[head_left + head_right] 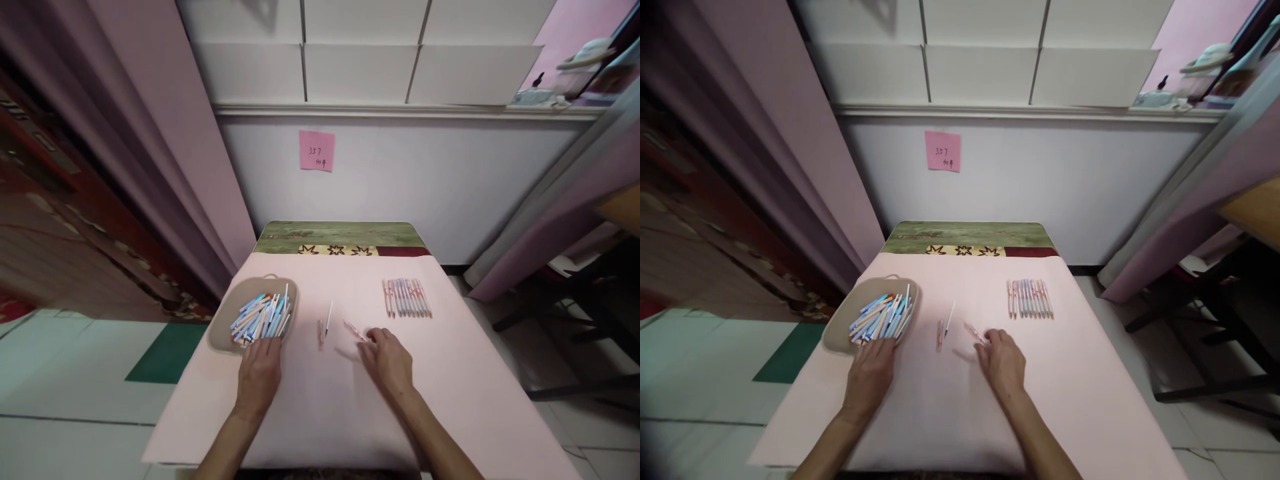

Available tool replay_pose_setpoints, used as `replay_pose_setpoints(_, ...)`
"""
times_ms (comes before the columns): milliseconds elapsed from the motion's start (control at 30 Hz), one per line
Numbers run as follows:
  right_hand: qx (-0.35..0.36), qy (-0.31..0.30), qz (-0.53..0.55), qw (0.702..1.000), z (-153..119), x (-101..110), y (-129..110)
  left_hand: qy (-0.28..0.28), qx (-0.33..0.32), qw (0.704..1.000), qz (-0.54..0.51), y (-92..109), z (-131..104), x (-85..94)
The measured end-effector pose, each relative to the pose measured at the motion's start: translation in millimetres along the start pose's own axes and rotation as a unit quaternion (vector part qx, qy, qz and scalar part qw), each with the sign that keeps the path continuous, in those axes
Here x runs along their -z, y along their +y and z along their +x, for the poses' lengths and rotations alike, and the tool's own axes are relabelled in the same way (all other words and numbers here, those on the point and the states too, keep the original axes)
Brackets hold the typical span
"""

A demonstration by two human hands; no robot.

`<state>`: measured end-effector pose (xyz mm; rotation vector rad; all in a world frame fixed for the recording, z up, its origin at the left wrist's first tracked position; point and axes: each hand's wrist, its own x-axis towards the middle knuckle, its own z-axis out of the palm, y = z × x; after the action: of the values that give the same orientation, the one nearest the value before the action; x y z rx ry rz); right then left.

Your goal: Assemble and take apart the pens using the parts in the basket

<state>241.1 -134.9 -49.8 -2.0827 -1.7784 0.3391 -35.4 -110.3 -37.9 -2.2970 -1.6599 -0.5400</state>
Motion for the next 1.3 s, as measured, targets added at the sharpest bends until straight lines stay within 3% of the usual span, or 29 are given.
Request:
replay_pose_setpoints(133, -0.018, -0.036, -0.03, 0.999, 0, 5, 16, -0.015, -0.021, 1.0, -0.009, -8, -16, 8.2)
replay_pose_setpoints(233, -0.061, -0.032, 0.022, 0.997, -2, 7, 17, 0.009, 0.006, 0.998, -0.07, -1, -24, 16.6)
replay_pose_setpoints(300, -0.093, -0.035, 0.135, 0.986, -2, 8, 10, 0.037, 0.044, 0.986, -0.157, 14, -20, 22.3)
replay_pose_setpoints(367, -0.104, -0.076, 0.333, 0.934, -3, 10, -3, 0.028, 0.087, 0.947, -0.307, 36, -7, 25.4)
replay_pose_setpoints(400, -0.103, -0.11, 0.438, 0.886, -4, 10, -11, -0.01, 0.113, 0.907, -0.406, 48, 2, 25.2)
replay_pose_setpoints(433, -0.104, -0.147, 0.528, 0.83, -7, 11, -19, -0.056, 0.159, 0.847, -0.504, 60, 12, 23.7)
replay_pose_setpoints(500, -0.113, -0.205, 0.635, 0.736, -12, 12, -34, -0.122, 0.27, 0.69, -0.661, 79, 32, 17.6)
replay_pose_setpoints(567, -0.124, -0.248, 0.682, 0.677, -19, 13, -42, -0.154, 0.323, 0.558, -0.749, 90, 46, 10.1)
replay_pose_setpoints(633, -0.148, -0.291, 0.7, 0.635, -24, 14, -42, -0.173, 0.349, 0.464, -0.796, 93, 53, 3.8)
replay_pose_setpoints(700, -0.191, -0.341, 0.701, 0.596, -26, 13, -37, -0.179, 0.365, 0.413, -0.815, 94, 55, -0.3)
replay_pose_setpoints(767, -0.223, -0.364, 0.695, 0.579, -25, 8, -31, -0.167, 0.38, 0.4, -0.817, 94, 54, -3.1)
replay_pose_setpoints(800, -0.224, -0.352, 0.692, 0.589, -25, 5, -29, -0.156, 0.387, 0.401, -0.815, 95, 54, -4.4)
replay_pose_setpoints(900, -0.182, -0.221, 0.672, 0.683, -21, -7, -26, -0.116, 0.401, 0.411, -0.811, 99, 55, -9.0)
replay_pose_setpoints(967, -0.179, -0.157, 0.65, 0.722, -19, -12, -25, -0.102, 0.404, 0.41, -0.811, 101, 57, -12.8)
replay_pose_setpoints(1133, -0.237, -0.243, 0.656, 0.674, -17, -12, -23, -0.097, 0.41, 0.406, -0.811, 101, 60, -21.2)
replay_pose_setpoints(1300, -0.226, -0.178, 0.694, 0.66, -19, -11, -21, -0.096, 0.414, 0.402, -0.811, 102, 62, -24.3)
